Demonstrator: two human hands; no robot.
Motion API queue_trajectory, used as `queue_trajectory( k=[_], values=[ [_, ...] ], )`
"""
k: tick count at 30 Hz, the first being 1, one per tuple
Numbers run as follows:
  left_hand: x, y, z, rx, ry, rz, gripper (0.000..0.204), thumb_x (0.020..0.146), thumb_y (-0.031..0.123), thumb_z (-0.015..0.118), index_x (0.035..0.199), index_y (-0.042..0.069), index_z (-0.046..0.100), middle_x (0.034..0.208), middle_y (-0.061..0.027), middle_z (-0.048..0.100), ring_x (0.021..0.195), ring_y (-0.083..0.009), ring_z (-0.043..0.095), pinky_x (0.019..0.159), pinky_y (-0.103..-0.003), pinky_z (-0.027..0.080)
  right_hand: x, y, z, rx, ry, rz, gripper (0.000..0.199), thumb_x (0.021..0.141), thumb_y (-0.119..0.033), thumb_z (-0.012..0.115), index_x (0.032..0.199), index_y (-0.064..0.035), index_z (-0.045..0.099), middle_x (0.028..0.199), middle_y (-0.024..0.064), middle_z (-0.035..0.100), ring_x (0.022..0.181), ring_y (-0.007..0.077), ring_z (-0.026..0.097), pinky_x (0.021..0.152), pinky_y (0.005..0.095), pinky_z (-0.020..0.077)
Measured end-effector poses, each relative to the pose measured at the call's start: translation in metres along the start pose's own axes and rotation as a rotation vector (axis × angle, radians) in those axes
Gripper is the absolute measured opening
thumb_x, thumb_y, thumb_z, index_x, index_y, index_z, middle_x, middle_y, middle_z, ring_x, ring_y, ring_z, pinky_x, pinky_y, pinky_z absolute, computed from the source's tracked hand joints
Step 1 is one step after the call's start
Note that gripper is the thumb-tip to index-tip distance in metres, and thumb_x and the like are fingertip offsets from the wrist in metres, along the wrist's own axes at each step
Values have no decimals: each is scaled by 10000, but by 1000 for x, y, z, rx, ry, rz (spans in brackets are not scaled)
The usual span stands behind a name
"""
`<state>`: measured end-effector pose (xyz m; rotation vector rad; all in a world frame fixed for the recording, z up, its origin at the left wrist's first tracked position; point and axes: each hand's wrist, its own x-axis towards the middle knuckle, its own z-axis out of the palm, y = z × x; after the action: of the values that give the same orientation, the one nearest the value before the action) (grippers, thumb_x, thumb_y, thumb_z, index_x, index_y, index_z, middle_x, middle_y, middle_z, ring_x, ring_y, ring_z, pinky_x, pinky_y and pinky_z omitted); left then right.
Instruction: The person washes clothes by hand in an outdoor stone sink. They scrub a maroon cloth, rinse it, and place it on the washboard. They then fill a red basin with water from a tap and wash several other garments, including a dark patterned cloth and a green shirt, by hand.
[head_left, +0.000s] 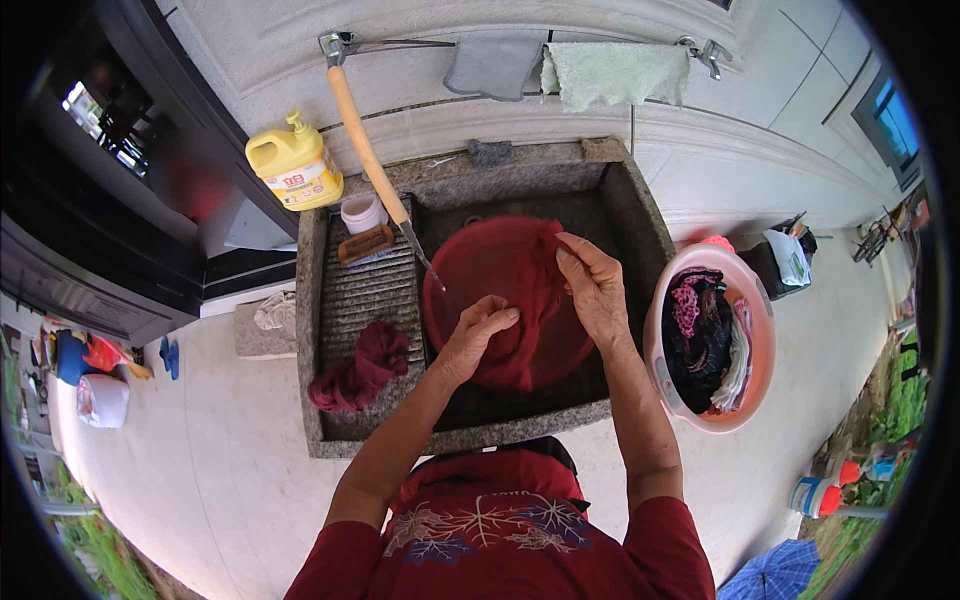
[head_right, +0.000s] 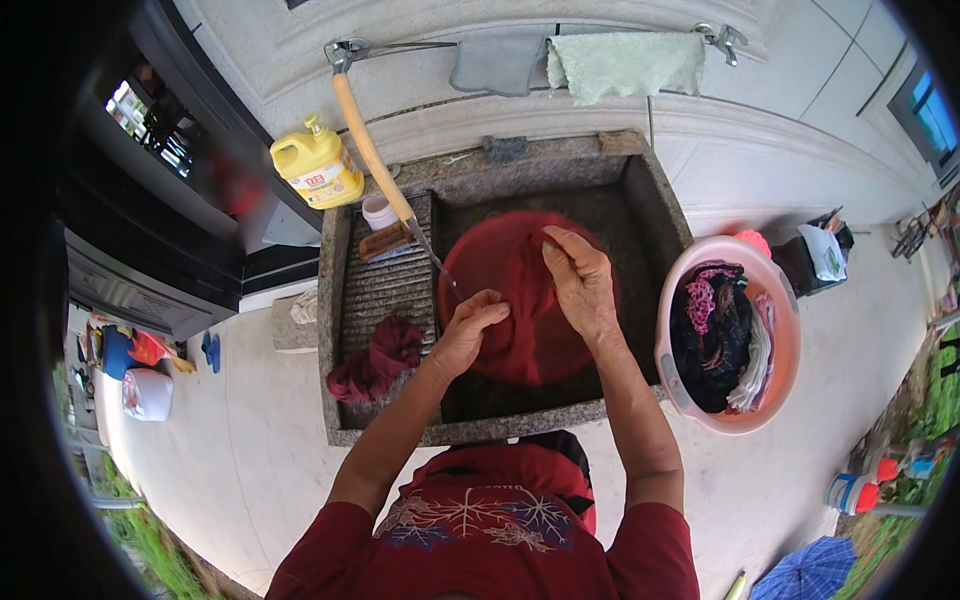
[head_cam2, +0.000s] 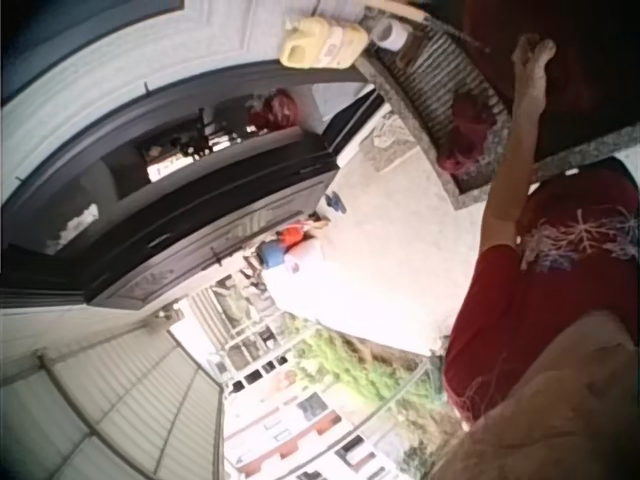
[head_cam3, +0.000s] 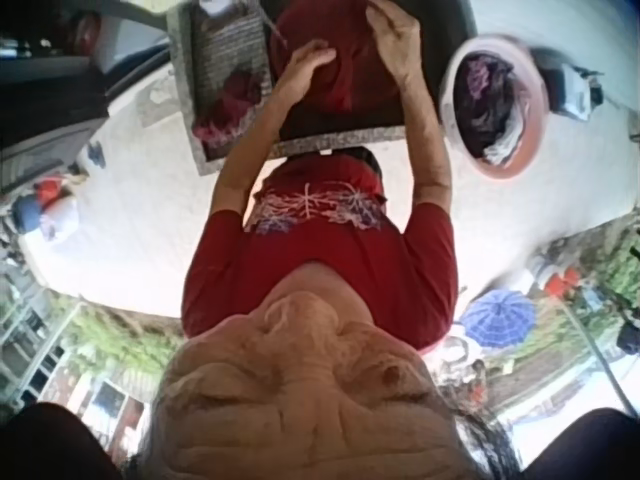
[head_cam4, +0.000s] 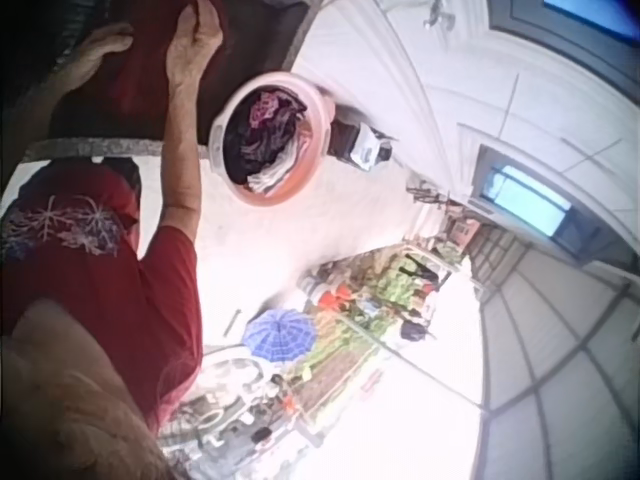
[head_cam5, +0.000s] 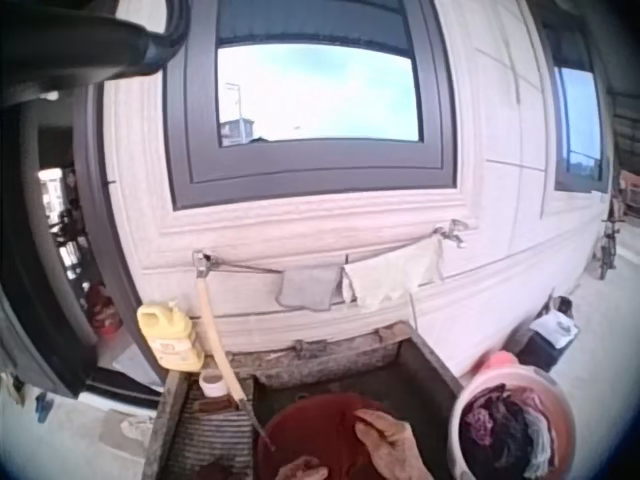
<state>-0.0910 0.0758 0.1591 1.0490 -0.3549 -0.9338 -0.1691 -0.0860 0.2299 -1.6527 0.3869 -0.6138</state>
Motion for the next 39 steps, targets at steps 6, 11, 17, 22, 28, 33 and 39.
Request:
queue_trajectory(
  k=[6,11,17,22,28,33,39],
  values=[
    [0,0,3,-598,184,-170,78,856,193,635,859,138,580,843,37,596,829,-91,575,778,-272,468,-33,37,12,-344,-68,-70,477,773,-187,696,1169,-35,478,815,98,587,688,206,582,667,323,502],
    [3,-69,-45,-508,263,-165,108,842,214,649,912,136,622,958,-4,650,882,-156,624,791,-328,503,-67,107,22,-516,-231,-109,312,737,-132,659,1024,-43,574,860,160,608,745,326,609,694,395,506],
    [-9,-77,-72,-479,265,-203,83,850,242,644,800,183,614,729,48,628,667,-103,614,594,-291,482,-46,84,15,-505,-194,-50,238,754,-79,649,988,-42,626,834,152,620,738,284,631,661,336,508],
    [-15,-76,-57,-575,163,-203,117,853,239,643,760,181,601,616,60,581,587,-73,568,513,-252,452,-65,109,33,-462,-226,-27,291,764,-62,639,1047,-12,596,857,156,624,749,273,631,686,340,507],
    [-30,-70,-56,-447,277,-186,166,818,115,678,779,179,530,663,65,564,506,-32,491,457,-202,365,-40,91,25,-440,-179,-268,194,802,26,560,983,19,631,889,180,647,784,297,641,686,343,501],
    [-48,-68,-72,-381,256,-159,189,793,51,688,857,137,532,691,36,552,573,-40,513,515,-195,411,-15,79,-19,-39,-72,53,143,847,-6,574,964,9,654,764,5,626,735,36,524,666,203,436],
    [-68,-63,-105,-300,496,7,252,798,76,691,974,81,511,747,42,521,592,-36,469,526,-192,404,22,10,-52,624,144,-12,106,848,-21,602,945,15,625,864,67,659,759,120,617,712,237,496]
  ],
)
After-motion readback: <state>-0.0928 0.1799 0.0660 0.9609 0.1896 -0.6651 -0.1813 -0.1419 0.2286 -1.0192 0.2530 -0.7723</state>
